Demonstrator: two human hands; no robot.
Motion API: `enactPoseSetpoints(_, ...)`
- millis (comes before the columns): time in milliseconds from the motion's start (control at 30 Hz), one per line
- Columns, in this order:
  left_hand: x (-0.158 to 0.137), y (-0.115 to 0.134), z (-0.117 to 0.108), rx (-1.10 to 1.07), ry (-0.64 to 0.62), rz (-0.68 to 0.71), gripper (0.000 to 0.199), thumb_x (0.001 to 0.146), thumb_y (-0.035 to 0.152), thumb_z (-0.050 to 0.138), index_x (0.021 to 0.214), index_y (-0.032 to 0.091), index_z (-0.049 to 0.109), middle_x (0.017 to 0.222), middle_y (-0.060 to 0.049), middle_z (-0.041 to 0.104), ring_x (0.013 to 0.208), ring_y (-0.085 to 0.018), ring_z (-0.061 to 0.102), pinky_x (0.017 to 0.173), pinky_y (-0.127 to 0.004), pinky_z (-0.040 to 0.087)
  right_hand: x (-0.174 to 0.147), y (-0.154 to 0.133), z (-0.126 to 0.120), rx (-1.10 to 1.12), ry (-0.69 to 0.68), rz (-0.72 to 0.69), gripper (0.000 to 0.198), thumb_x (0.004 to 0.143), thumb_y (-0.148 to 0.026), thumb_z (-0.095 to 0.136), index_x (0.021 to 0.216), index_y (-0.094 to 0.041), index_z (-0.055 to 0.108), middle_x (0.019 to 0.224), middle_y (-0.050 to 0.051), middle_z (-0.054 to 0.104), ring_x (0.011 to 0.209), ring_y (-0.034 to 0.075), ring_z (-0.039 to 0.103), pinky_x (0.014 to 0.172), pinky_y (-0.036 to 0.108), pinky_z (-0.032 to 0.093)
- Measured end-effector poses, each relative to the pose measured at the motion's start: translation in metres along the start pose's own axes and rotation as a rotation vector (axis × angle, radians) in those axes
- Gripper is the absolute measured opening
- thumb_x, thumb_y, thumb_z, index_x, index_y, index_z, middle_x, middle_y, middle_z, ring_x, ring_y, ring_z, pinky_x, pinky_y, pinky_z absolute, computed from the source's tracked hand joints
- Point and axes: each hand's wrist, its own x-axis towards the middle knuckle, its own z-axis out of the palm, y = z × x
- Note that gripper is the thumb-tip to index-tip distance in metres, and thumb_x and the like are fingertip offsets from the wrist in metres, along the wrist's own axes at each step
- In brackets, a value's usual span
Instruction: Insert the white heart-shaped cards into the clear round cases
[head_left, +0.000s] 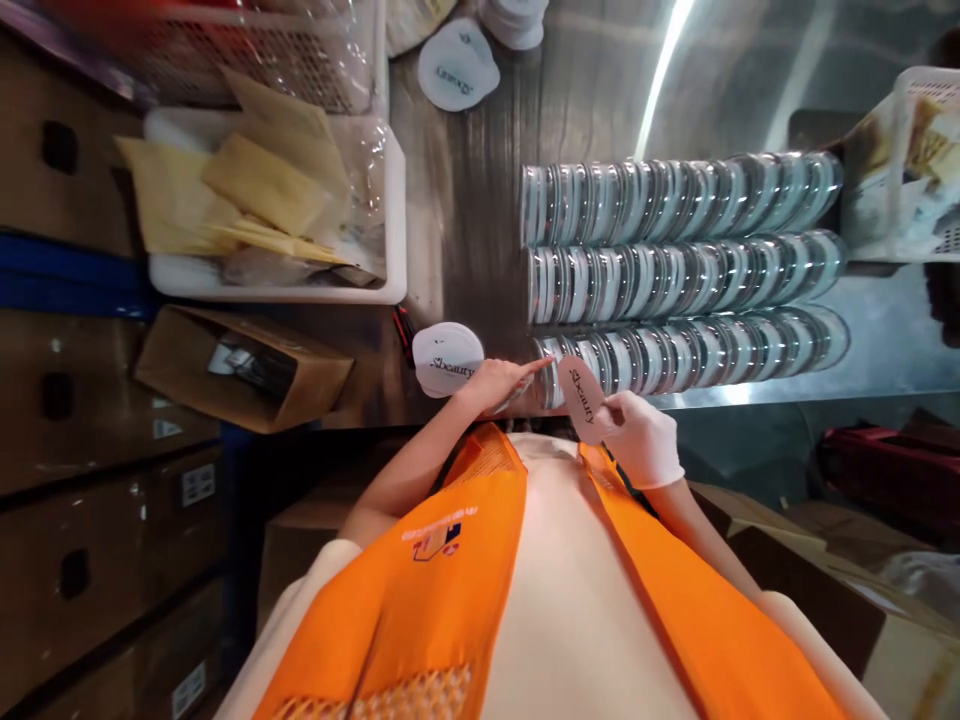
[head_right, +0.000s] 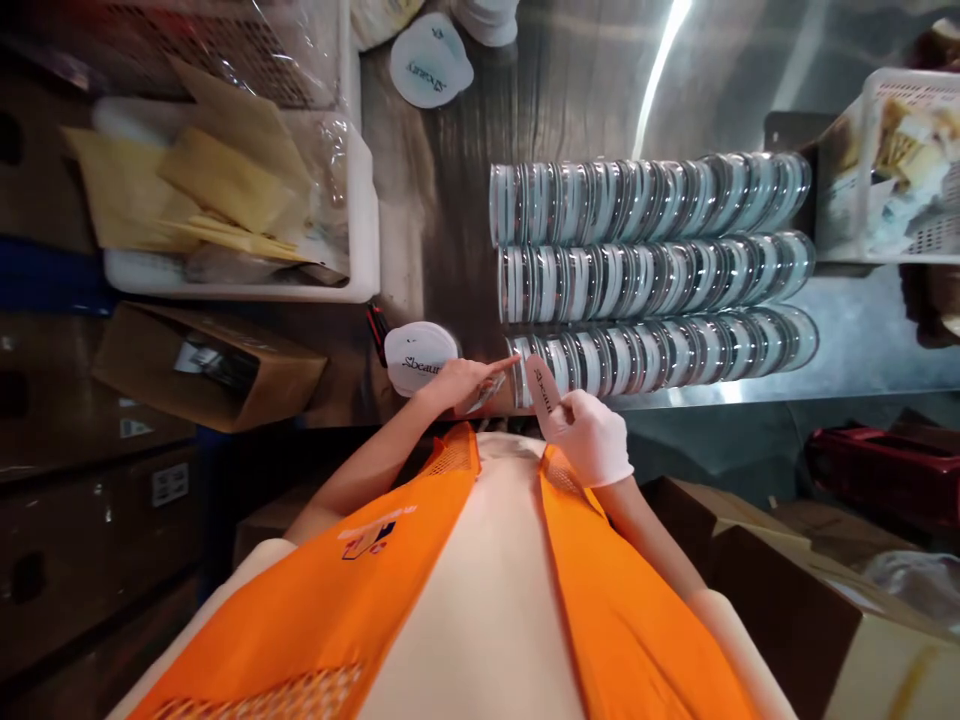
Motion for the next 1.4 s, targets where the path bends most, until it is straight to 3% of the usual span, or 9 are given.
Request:
enactPoseSetpoints(200,0.010,0.003,0.005,0.004,-0.031,0.072,0.055,0.087,0.009,0.061,0.133,0.037,0.070,0.151,-0.006,0.057,0.100,-0.026,0.074,0.091,-0.031,0.053,0.008,-0.020,0.002,-0.091,-0.121,0.022,0.021,0.090,-0.029,0.053,0.084,-0.020,0.071,0.079,0.006,0.072,0.067,0.018,0.060,0.061,0.028,0.031)
enactPoseSetpoints(633,0.019,-0.006,-0.014,0.001,-0.179,0.107,0.067,0.076,0.001,0.068,0.131,0.039,0.070,0.148,0.002,0.059,0.123,-0.031,0.067,0.105,-0.037,0.051,0.019,0.004,0.154,0.370,-0.174,0.144,0.032,0.097,-0.032,0.044,0.103,-0.017,0.072,0.094,0.009,0.077,0.078,0.018,0.071,0.070,0.023,0.049)
enactPoseSetpoints(733,0.018,-0.010,-0.016,-0.005,-0.179,0.075,0.069,0.074,0.002,0.070,0.132,0.039,0.070,0.143,0.002,0.064,0.123,-0.033,0.067,0.104,-0.038,0.051,0.014,0.007,0.166,0.670,-0.238,0.275,0.043,0.097,-0.048,0.042,0.111,-0.018,0.070,0.083,0.004,0.074,0.056,0.016,0.064,0.054,0.026,0.050)
enactPoseSetpoints(833,0.018,-0.010,-0.015,-0.045,-0.151,0.059,0.070,0.071,0.000,0.071,0.129,0.039,0.072,0.139,0.001,0.067,0.121,-0.033,0.068,0.102,-0.038,0.052,0.018,0.015,0.168,0.797,-0.374,0.128,0.055,0.099,-0.055,0.037,0.116,-0.016,0.072,0.096,0.007,0.077,0.081,0.022,0.073,0.072,0.030,0.058)
enactPoseSetpoints(933,0.020,-0.005,-0.011,-0.062,-0.142,0.046,0.068,0.071,0.000,0.073,0.127,0.039,0.073,0.136,0.000,0.069,0.121,-0.033,0.068,0.103,-0.039,0.051,0.025,0.022,0.160,0.684,-0.531,-0.074,0.053,0.101,-0.047,0.038,0.129,-0.015,0.070,0.124,0.010,0.074,0.119,0.023,0.067,0.101,0.032,0.052)
enactPoseSetpoints(1033,0.018,-0.002,-0.007,-0.049,-0.128,0.062,0.070,0.073,0.003,0.072,0.133,0.039,0.069,0.142,0.000,0.065,0.126,-0.032,0.066,0.107,-0.040,0.049,0.032,0.017,0.145,0.344,-0.619,-0.086,0.046,0.101,-0.045,0.045,0.130,-0.022,0.071,0.120,0.009,0.076,0.113,0.024,0.070,0.096,0.032,0.052)
enactPoseSetpoints(1200,-0.017,-0.029,-0.007,-0.197,0.336,-0.053,0.060,0.083,0.027,0.075,0.141,0.024,0.061,0.137,-0.010,0.069,0.125,-0.027,0.065,0.111,-0.040,0.046,0.032,-0.004,0.123,-0.135,-0.544,-0.048,0.044,0.102,-0.049,0.046,0.106,-0.020,0.079,0.100,0.015,0.079,0.098,0.026,0.075,0.084,0.032,0.052)
enactPoseSetpoints(1300,-0.047,-0.066,-0.013,-0.273,0.745,-0.237,0.050,0.085,0.044,0.074,0.125,0.014,0.068,0.123,-0.016,0.073,0.115,-0.026,0.068,0.103,-0.037,0.050,0.031,-0.010,0.118,-0.179,-0.588,-0.085,0.045,0.102,-0.047,0.047,0.102,-0.016,0.080,0.098,0.019,0.078,0.097,0.028,0.075,0.082,0.033,0.052)
enactPoseSetpoints(1400,-0.065,-0.100,-0.021,-0.282,0.876,-0.314,0.052,0.086,0.051,0.069,0.120,0.012,0.066,0.117,-0.016,0.072,0.108,-0.025,0.068,0.099,-0.038,0.052,0.033,-0.012,0.117,-0.161,-0.636,-0.114,0.048,0.102,-0.049,0.046,0.099,-0.016,0.081,0.099,0.019,0.078,0.100,0.029,0.074,0.081,0.034,0.051)
